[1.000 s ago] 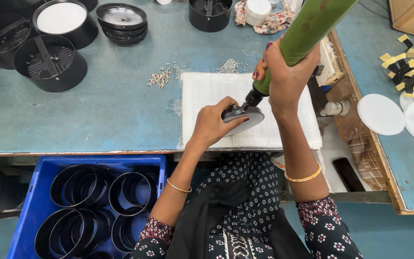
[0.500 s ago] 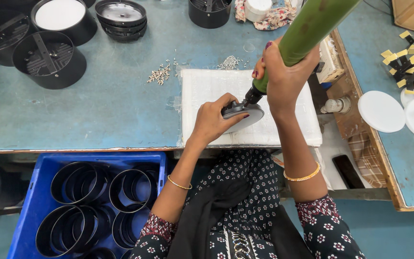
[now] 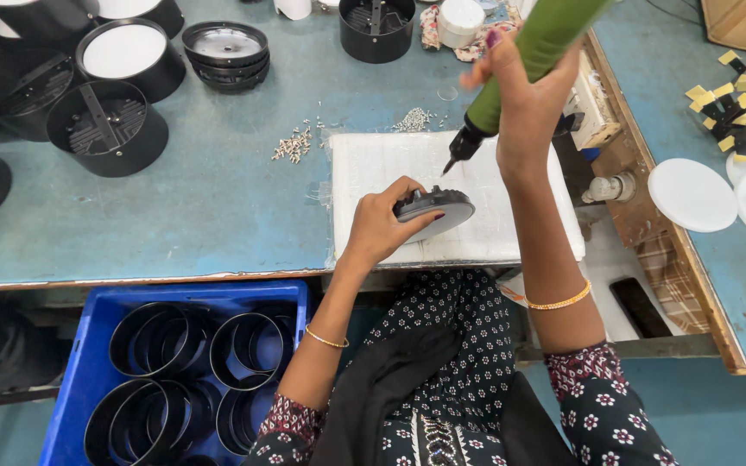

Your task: The person uses a green pneumatic screwdriver to fasten screws into black cylindrical plastic housings. She repeatedly picks up housings from a blue crate, drives screws into them, and places the finished units on the table.

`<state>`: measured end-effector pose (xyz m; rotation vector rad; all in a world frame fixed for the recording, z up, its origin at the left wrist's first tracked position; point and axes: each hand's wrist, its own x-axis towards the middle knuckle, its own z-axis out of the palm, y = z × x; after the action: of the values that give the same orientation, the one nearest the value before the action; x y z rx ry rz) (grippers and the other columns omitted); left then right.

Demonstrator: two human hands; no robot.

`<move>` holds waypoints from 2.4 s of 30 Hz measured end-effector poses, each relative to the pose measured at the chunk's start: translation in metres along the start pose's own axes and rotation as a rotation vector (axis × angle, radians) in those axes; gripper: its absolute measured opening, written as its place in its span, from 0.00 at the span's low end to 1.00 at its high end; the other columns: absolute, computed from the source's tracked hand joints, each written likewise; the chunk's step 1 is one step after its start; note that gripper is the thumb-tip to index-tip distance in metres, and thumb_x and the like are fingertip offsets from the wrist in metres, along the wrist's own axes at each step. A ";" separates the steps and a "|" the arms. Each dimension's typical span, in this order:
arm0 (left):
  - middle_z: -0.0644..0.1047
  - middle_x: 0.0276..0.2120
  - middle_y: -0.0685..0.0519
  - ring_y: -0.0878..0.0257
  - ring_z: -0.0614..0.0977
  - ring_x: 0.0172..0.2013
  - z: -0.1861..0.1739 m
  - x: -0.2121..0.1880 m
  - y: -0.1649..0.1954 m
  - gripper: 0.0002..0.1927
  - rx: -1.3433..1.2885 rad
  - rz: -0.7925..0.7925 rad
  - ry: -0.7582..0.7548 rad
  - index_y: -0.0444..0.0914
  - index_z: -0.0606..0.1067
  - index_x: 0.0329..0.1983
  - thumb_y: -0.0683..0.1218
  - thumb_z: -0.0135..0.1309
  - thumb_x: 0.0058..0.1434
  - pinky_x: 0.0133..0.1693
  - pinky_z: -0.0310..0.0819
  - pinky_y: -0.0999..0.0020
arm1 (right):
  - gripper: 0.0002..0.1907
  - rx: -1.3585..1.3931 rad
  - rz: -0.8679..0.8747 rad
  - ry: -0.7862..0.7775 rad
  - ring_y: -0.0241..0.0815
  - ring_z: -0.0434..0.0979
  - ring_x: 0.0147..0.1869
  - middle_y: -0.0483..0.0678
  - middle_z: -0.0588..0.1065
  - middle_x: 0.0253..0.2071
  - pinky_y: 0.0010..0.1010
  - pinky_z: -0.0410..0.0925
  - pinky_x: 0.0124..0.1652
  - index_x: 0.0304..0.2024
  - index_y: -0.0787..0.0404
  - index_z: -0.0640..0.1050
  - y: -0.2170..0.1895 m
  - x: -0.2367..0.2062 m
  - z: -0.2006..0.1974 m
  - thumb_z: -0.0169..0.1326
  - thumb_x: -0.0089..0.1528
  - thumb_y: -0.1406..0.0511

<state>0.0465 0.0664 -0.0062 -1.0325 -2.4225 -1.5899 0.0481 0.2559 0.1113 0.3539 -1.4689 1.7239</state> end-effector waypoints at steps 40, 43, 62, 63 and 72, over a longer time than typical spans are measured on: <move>0.83 0.29 0.45 0.46 0.85 0.31 0.029 0.023 -0.004 0.25 0.162 -0.295 0.334 0.40 0.76 0.43 0.62 0.65 0.55 0.34 0.77 0.54 | 0.05 -0.156 0.229 0.379 0.39 0.76 0.47 0.50 0.77 0.42 0.29 0.72 0.52 0.44 0.69 0.75 0.135 -0.126 -0.058 0.50 0.67 0.72; 0.82 0.29 0.46 0.45 0.85 0.31 0.034 0.026 -0.003 0.27 0.180 -0.337 0.326 0.39 0.75 0.43 0.64 0.64 0.55 0.35 0.77 0.53 | 0.07 -0.204 0.281 0.307 0.37 0.75 0.49 0.49 0.75 0.43 0.27 0.70 0.50 0.46 0.70 0.76 0.137 -0.156 -0.049 0.50 0.66 0.75; 0.81 0.31 0.39 0.36 0.82 0.35 0.045 0.029 0.015 0.19 0.334 -0.356 0.292 0.41 0.71 0.48 0.61 0.42 0.72 0.38 0.71 0.41 | 0.13 0.001 0.563 0.218 0.32 0.62 0.37 0.42 0.66 0.34 0.20 0.60 0.34 0.39 0.63 0.71 0.131 -0.158 -0.094 0.45 0.54 0.79; 0.81 0.31 0.39 0.36 0.82 0.35 0.045 0.028 0.012 0.19 0.333 -0.350 0.294 0.41 0.71 0.48 0.61 0.42 0.72 0.37 0.71 0.41 | 0.14 0.056 0.573 0.217 0.31 0.62 0.37 0.41 0.67 0.35 0.20 0.60 0.34 0.39 0.61 0.70 0.123 -0.160 -0.094 0.45 0.53 0.78; 0.81 0.39 0.44 0.51 0.79 0.34 0.009 0.028 -0.087 0.19 -0.360 -0.307 0.352 0.33 0.75 0.48 0.55 0.48 0.76 0.38 0.72 0.59 | 0.05 0.043 0.734 0.372 0.39 0.73 0.35 0.46 0.73 0.31 0.29 0.69 0.32 0.38 0.57 0.72 0.054 -0.178 -0.179 0.54 0.60 0.68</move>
<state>-0.0210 0.0664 -0.0678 -0.3636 -2.1784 -2.1484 0.1706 0.3494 -0.0955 -0.5343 -1.3614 2.2289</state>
